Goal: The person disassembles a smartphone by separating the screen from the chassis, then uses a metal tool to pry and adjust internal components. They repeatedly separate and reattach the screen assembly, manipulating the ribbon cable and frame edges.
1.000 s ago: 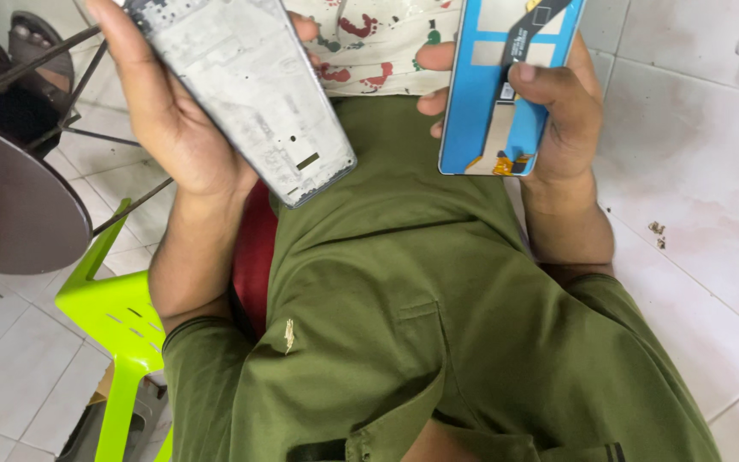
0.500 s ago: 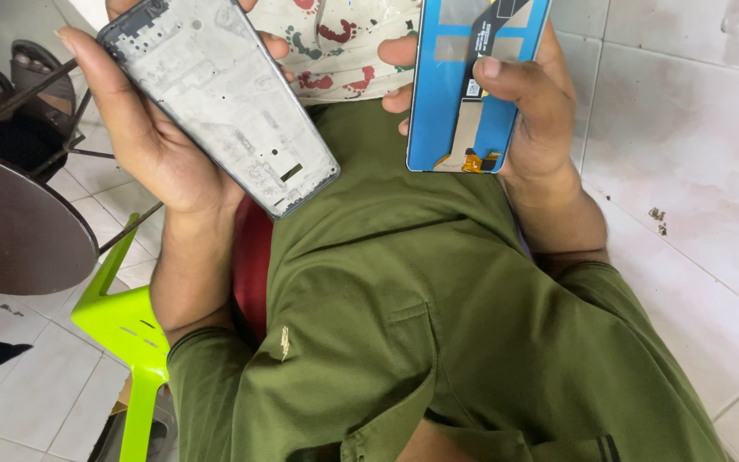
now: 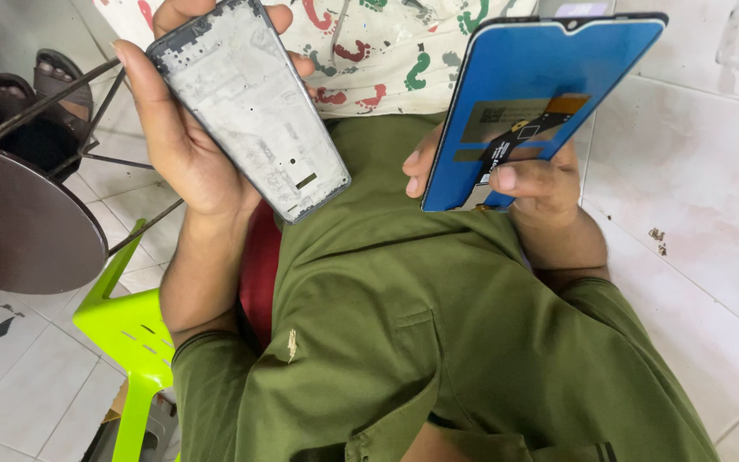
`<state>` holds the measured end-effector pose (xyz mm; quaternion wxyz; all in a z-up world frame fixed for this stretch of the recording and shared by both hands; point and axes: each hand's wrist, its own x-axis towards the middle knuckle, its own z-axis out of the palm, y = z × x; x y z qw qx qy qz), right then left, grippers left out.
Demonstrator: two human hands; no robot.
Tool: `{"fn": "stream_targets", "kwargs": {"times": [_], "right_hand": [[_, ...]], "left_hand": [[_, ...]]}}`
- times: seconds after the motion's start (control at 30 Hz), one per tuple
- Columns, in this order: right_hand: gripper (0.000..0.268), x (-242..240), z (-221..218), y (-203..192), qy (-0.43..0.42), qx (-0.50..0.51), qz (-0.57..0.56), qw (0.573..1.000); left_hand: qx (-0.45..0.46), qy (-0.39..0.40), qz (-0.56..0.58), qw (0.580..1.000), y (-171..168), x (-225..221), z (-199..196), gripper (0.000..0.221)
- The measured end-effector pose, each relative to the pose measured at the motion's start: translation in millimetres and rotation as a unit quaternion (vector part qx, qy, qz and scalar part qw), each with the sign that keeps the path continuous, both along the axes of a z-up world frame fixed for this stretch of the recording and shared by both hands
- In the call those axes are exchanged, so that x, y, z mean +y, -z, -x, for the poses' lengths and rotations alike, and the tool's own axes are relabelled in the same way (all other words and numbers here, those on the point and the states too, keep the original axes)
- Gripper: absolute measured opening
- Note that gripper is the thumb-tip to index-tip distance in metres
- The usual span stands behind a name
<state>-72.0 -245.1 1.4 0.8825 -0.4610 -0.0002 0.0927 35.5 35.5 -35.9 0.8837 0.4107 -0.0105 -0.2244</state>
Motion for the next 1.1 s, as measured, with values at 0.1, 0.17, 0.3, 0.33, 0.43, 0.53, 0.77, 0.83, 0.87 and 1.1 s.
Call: {"fn": "stream_targets", "kwargs": {"times": [0.1, 0.17, 0.3, 0.33, 0.43, 0.53, 0.77, 0.83, 0.87, 1.1], "right_hand": [[0.046, -1.1, 4.1, -0.1, -0.002, 0.001, -0.001, 1.0], [0.048, -1.1, 5.0, 1.4, -0.007, -0.002, -0.006, 1.0], [0.048, -0.8, 5.7, 5.3, -0.015, -0.016, -0.027, 0.999], [0.047, -0.7, 5.9, 6.1, -0.014, -0.014, -0.031, 0.999], [0.045, -1.3, 5.2, 9.4, -0.011, -0.007, -0.039, 0.999], [0.049, -2.2, 5.5, 12.7, -0.009, -0.004, -0.038, 0.999], [0.052, -1.7, 0.9, 19.4, -0.009, -0.013, -0.032, 0.999], [0.052, -0.7, -0.7, 20.1, -0.013, -0.025, -0.028, 0.999], [0.053, -0.3, -1.1, 20.0, -0.007, -0.017, -0.025, 1.0], [0.055, 3.8, -0.3, 16.6, 0.002, 0.018, -0.019, 1.0]], "left_hand": [[0.003, 0.0, 0.009, 1.0, -0.2, -1.6, -0.8, 0.058], [0.004, -0.001, 0.009, 1.0, -1.1, -2.1, -1.1, 0.058], [-0.019, 0.002, 0.005, 1.0, -1.9, -3.1, -2.5, 0.058], [-0.023, 0.0, 0.004, 1.0, -1.9, -3.3, -2.9, 0.059], [-0.021, -0.006, 0.01, 1.0, -1.1, -5.6, -3.2, 0.059], [-0.018, -0.003, 0.032, 0.999, -0.1, -7.3, -3.6, 0.059], [-0.015, 0.01, 0.036, 0.999, -2.4, -7.3, -4.9, 0.057], [-0.012, 0.016, 0.037, 0.999, -3.1, -6.6, -4.6, 0.057], [-0.006, 0.019, 0.041, 0.999, -3.2, -6.9, -4.1, 0.057], [0.015, 0.038, 0.06, 0.997, -4.9, -10.6, -2.9, 0.058]]}}
